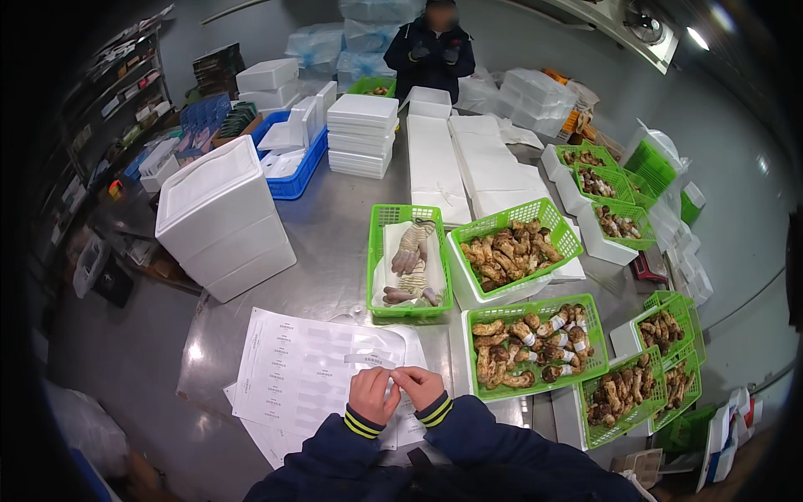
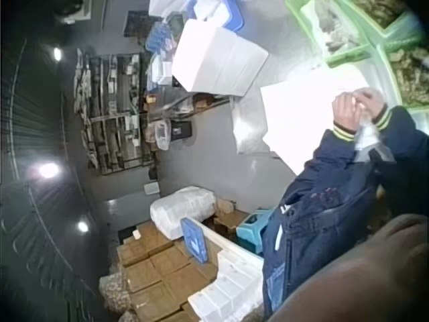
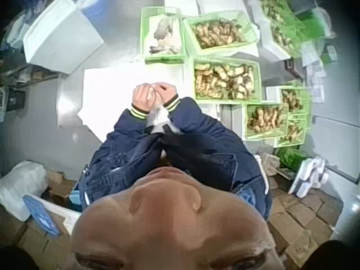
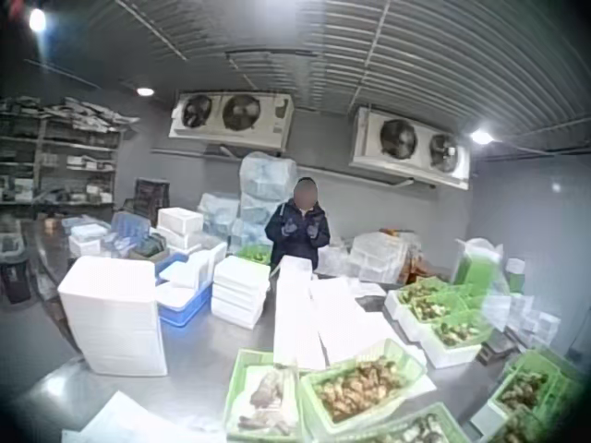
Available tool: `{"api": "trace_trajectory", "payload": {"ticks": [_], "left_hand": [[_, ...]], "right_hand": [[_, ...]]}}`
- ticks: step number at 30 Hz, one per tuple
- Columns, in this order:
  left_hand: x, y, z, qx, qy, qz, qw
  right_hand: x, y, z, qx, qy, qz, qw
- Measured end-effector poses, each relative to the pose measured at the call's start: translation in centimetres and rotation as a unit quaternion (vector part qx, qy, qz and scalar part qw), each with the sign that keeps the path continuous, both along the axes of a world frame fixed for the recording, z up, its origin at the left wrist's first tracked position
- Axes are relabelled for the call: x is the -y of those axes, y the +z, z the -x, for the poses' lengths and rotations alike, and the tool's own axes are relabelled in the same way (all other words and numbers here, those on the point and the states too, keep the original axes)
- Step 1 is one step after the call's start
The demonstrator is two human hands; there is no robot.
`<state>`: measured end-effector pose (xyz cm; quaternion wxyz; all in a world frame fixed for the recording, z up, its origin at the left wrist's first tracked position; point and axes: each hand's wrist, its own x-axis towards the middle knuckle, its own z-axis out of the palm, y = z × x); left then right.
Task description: The person picks mushrooms from green baskets, wraps small paper labels around their stems, and places them back. They repeatedly flip through a stack of printed sheets on the table while handling the mushrooms.
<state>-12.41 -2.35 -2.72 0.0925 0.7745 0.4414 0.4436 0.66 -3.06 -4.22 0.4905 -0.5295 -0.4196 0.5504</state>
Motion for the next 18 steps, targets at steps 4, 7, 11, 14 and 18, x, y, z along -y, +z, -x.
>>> {"api": "trace_trajectory", "payload": {"ticks": [4, 7, 11, 14, 18], "left_hand": [[0.2, -0.2, 0.1, -0.014, 0.007, -0.029, 0.999], [0.3, -0.1, 0.5, -0.019, 0.001, -0.04, 0.999], [0.6, -0.2, 1.1, -0.043, 0.004, -0.038, 0.998], [0.8, -0.2, 1.5, -0.05, 0.007, -0.032, 0.998], [0.8, 0.0, 1.6, -0.049, -0.005, -0.025, 0.998]], "right_hand": [[-0.3, -0.9, 0.0, -0.043, -0.013, 0.043, 0.998], [-0.5, -1.2, 0.1, -0.062, 0.002, 0.039, 0.997], [-0.8, -1.5, 0.3, -0.079, -0.002, 0.076, 0.994], [-0.9, -0.9, 0.7, -0.099, -0.009, 0.086, 0.991], [-1.0, -1.5, 0.3, -0.1, -0.013, 0.069, 0.993]]}}
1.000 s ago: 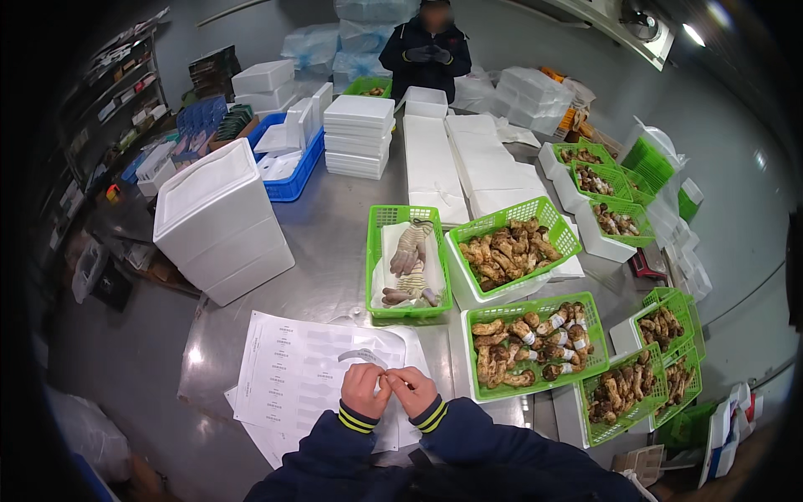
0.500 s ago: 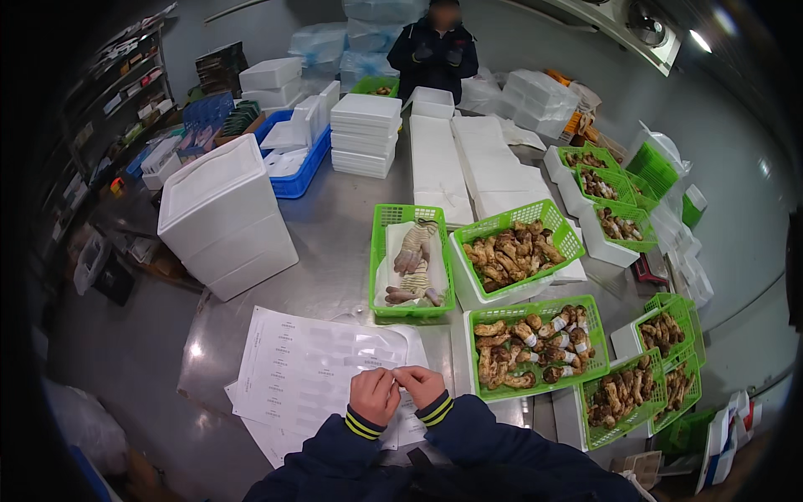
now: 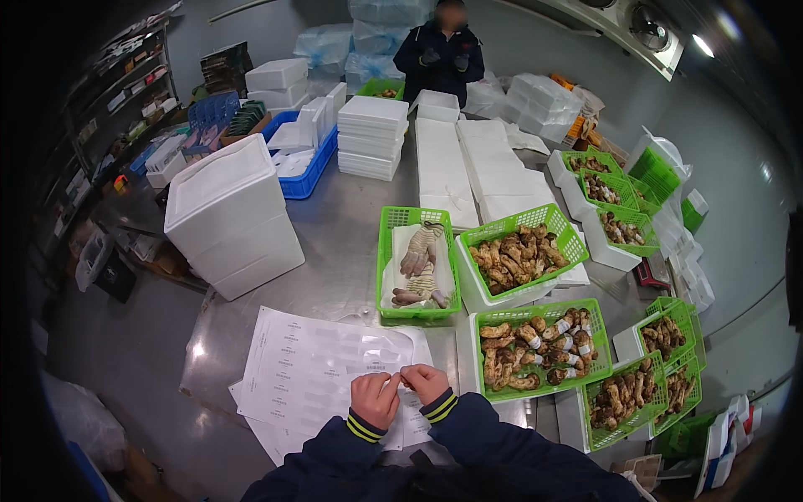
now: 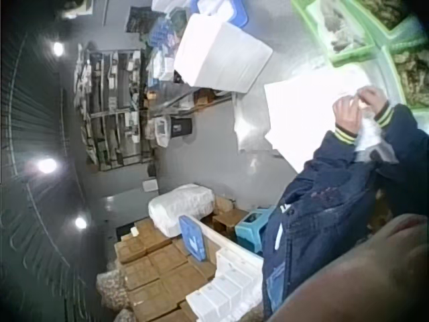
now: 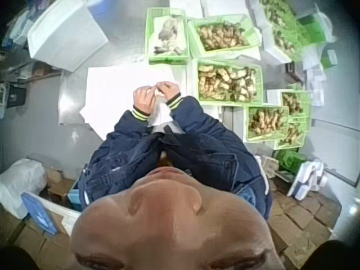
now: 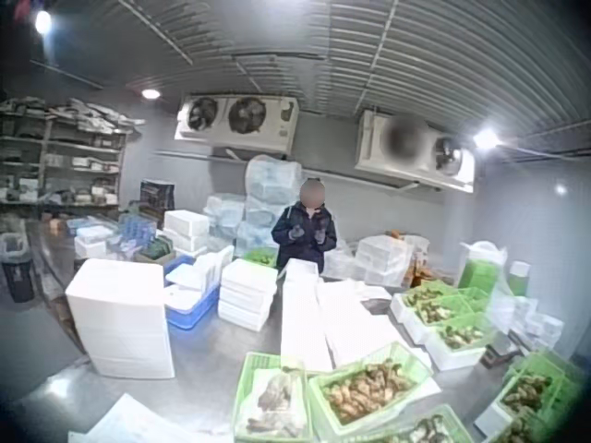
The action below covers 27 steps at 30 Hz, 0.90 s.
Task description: The person picks mushrooms from green baskets, wraps small paper labels around their stems, and places them back. They repeatedly flip through a stack of printed sheets on the table while handling the mushrooms.
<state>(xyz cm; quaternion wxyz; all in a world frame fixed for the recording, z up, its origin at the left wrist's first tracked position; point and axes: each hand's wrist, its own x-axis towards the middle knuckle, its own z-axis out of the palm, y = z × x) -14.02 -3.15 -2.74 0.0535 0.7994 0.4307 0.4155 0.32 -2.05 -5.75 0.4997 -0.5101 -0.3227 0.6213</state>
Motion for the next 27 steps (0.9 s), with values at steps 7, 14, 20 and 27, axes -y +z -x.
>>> {"api": "trace_trajectory", "payload": {"ticks": [7, 14, 20, 27], "left_hand": [[0.3, 0.0, -0.2, -0.009, -0.027, 0.015, 0.999], [1.2, 0.4, -2.5, 0.01, -0.065, 0.046, 0.997], [2.1, 0.1, -6.1, 0.025, -0.101, 0.051, 0.993], [3.4, 1.5, -11.7, 0.024, -0.156, 0.068, 0.985]], "right_hand": [[0.0, 0.5, -1.5, 0.045, -0.018, -0.043, 0.998], [0.5, 1.8, -5.3, 0.071, -0.052, -0.067, 0.994], [1.8, 3.5, -9.1, 0.041, -0.061, -0.073, 0.995], [3.9, 5.2, -14.9, 0.013, -0.063, -0.101, 0.993]]}}
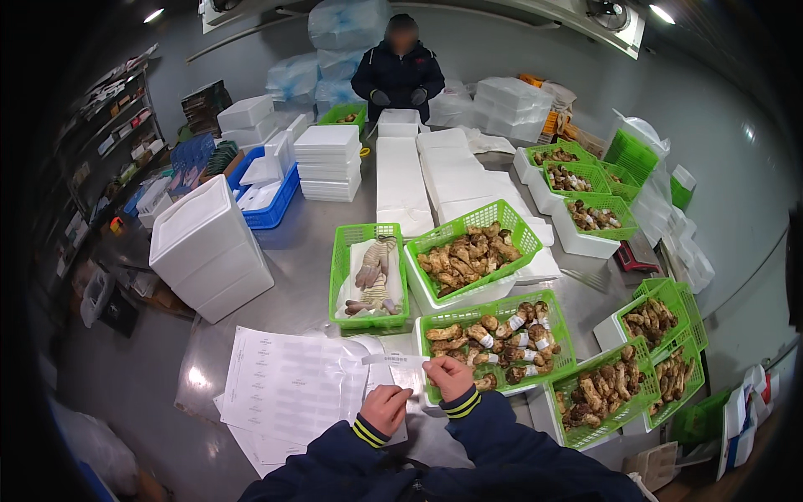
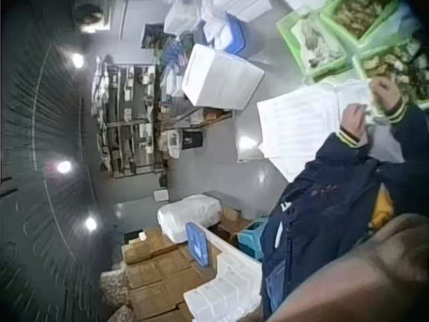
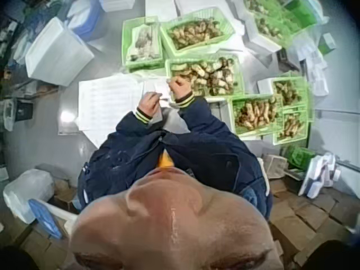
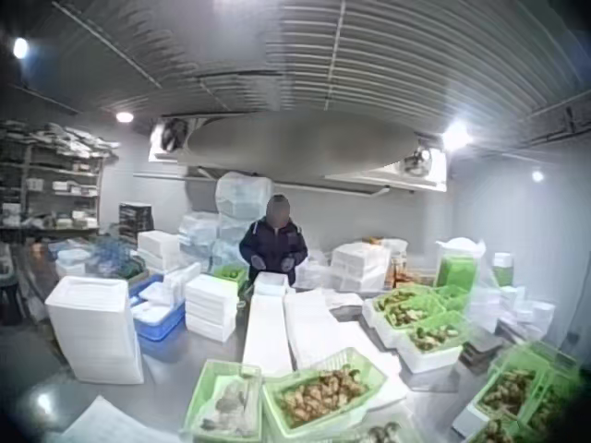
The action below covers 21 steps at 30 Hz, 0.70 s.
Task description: The person picks mushrooms from green baskets, wraps small paper labels around their stems, and places them back. They repeatedly flip through a stack of printed sheets on the table while handling the mushrooms.
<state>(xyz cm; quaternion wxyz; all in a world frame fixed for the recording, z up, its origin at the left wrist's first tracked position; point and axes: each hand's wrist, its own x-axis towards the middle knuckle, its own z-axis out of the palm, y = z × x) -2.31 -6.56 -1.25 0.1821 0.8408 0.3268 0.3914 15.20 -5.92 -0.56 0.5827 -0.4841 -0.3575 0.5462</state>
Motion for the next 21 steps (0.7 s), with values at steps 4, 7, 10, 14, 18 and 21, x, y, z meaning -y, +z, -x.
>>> {"api": "trace_trajectory", "payload": {"ticks": [4, 7, 10, 14, 18, 21], "left_hand": [[1.0, 0.3, -3.1, -0.009, -0.012, -0.006, 1.0], [1.7, -0.2, -5.0, -0.022, -0.04, 0.025, 0.999], [2.6, 0.5, -6.6, -0.021, -0.044, 0.01, 0.999], [3.6, 1.0, -8.1, -0.044, -0.076, 0.014, 0.996], [4.8, 1.5, -9.0, -0.064, -0.103, 0.029, 0.992], [5.0, 1.4, -9.8, -0.076, -0.119, 0.026, 0.99]], "right_hand": [[1.2, 1.1, -3.3, -0.005, -0.013, -0.016, 1.0], [2.0, 1.4, -5.5, -0.004, -0.01, -0.029, 1.0], [2.5, 1.4, -7.2, -0.035, -0.014, -0.051, 0.998], [3.0, 1.4, -8.7, -0.029, -0.026, -0.07, 0.997], [3.7, 1.9, -9.1, -0.055, -0.002, -0.051, 0.997], [4.0, 2.2, -9.5, -0.052, 0.001, -0.05, 0.997]]}}
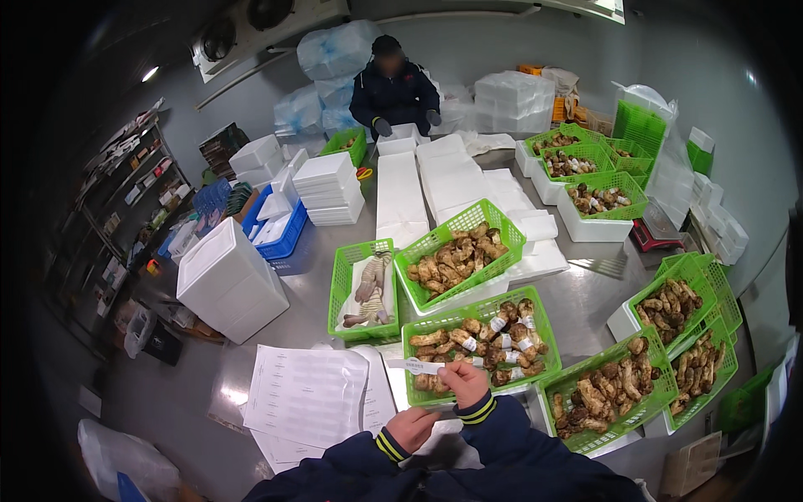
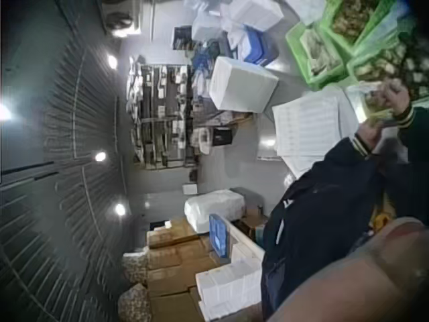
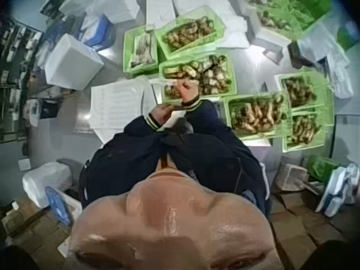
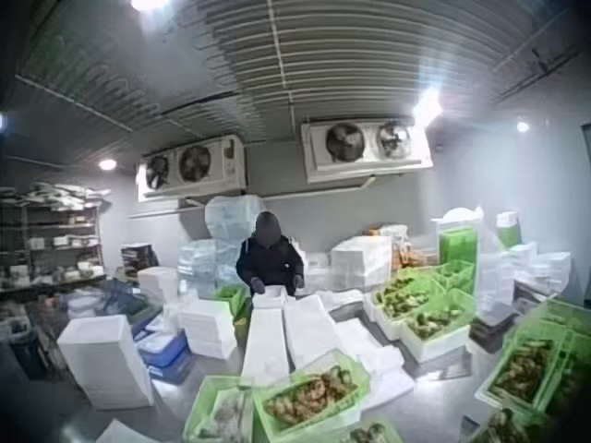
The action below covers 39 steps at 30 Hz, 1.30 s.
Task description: The person picks mushrooms from green baskets, wraps small paper labels around their stems, and places them back. They repeatedly flip through a stack of printed sheets on the table while handling the mushrooms.
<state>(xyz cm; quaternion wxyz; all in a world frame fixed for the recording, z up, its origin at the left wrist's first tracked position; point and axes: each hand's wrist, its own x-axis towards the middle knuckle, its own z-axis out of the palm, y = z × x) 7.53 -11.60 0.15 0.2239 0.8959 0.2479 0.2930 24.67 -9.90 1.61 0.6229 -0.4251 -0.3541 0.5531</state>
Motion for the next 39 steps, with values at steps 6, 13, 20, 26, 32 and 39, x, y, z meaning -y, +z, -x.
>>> {"api": "trace_trajectory", "payload": {"ticks": [6, 13, 20, 26, 32, 39], "left_hand": [[-0.7, -0.1, -1.0, -0.022, -0.062, -0.01, 0.998], [-3.2, -0.4, -2.9, -0.005, -0.122, 0.028, 0.992], [-5.7, -1.4, -3.5, -0.017, -0.142, 0.073, 0.987], [-7.9, -2.5, -4.0, 0.039, -0.138, 0.078, 0.987], [-9.6, -2.5, -4.3, 0.043, -0.129, 0.09, 0.987], [-9.1, -2.5, -4.3, 0.017, -0.112, 0.107, 0.988]], "right_hand": [[-0.3, -0.2, -1.0, -0.03, -0.008, 0.01, 0.999], [-1.5, -0.1, -2.4, 0.015, -0.072, 0.001, 0.997], [-2.9, -1.6, -2.2, 0.003, -0.093, 0.036, 0.995], [-4.1, -1.5, -1.3, -0.009, -0.067, 0.087, 0.994], [-5.4, -2.5, -1.4, 0.006, -0.044, 0.081, 0.996], [-5.3, -2.6, -1.8, 0.005, -0.032, 0.063, 0.997]]}}
